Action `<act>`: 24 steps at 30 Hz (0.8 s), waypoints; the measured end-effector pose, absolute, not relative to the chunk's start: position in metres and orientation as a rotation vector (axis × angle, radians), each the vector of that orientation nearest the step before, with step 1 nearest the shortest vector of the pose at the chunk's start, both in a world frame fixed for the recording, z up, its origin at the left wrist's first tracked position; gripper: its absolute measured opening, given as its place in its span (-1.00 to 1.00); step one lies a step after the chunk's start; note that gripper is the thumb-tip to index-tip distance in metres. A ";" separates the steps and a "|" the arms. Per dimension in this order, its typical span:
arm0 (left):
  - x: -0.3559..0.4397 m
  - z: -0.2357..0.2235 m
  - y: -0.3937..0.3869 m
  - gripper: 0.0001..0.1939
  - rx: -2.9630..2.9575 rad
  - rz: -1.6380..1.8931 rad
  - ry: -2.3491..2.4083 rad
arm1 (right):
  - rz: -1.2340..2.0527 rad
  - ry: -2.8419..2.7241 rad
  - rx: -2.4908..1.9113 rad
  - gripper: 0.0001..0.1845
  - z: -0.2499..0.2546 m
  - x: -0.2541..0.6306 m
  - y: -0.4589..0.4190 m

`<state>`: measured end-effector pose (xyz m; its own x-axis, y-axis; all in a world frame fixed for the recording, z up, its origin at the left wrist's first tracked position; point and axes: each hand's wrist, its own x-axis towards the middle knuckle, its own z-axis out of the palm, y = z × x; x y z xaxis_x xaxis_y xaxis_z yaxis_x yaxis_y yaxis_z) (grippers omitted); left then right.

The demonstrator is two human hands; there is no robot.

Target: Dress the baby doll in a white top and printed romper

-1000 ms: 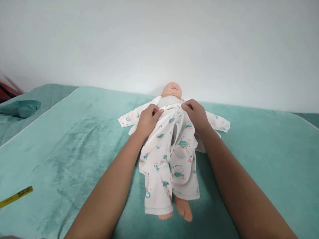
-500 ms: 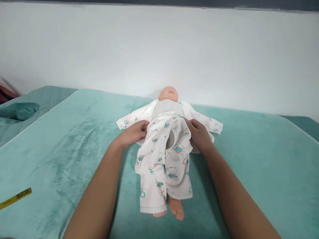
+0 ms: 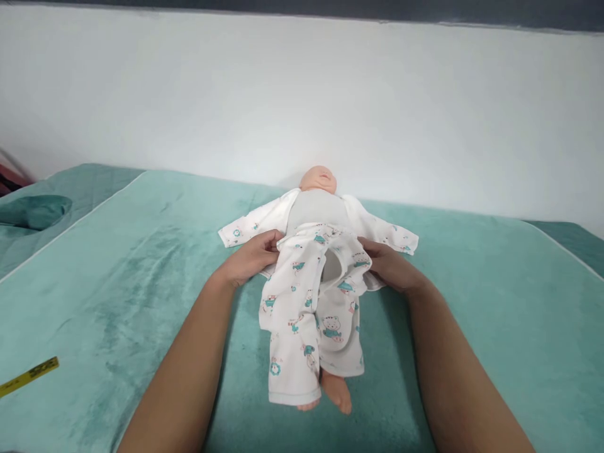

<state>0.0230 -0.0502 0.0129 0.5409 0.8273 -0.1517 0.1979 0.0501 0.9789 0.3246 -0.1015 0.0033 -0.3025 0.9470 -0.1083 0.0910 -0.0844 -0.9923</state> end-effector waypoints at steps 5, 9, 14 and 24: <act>0.031 0.004 -0.050 -0.87 1.524 0.743 1.003 | 1.324 -1.404 -1.263 -0.76 -0.006 0.318 -0.098; 0.038 -0.004 -0.047 -0.85 1.479 0.893 1.038 | 1.157 -1.215 -1.271 -0.73 -0.014 0.309 -0.092; 0.044 -0.009 -0.043 -0.87 1.414 0.969 1.034 | 1.038 -1.132 -1.275 -0.64 -0.014 0.301 -0.086; 0.044 -0.010 -0.039 -0.86 1.623 1.032 1.201 | 1.109 -1.079 -1.201 -0.69 -0.019 0.302 -0.083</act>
<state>0.0440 -0.0391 -0.0098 0.1995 0.9714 0.1286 0.2733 -0.1812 0.9447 0.3019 -0.0835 -0.0188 0.1395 0.9897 0.0316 -0.0588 0.0402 -0.9975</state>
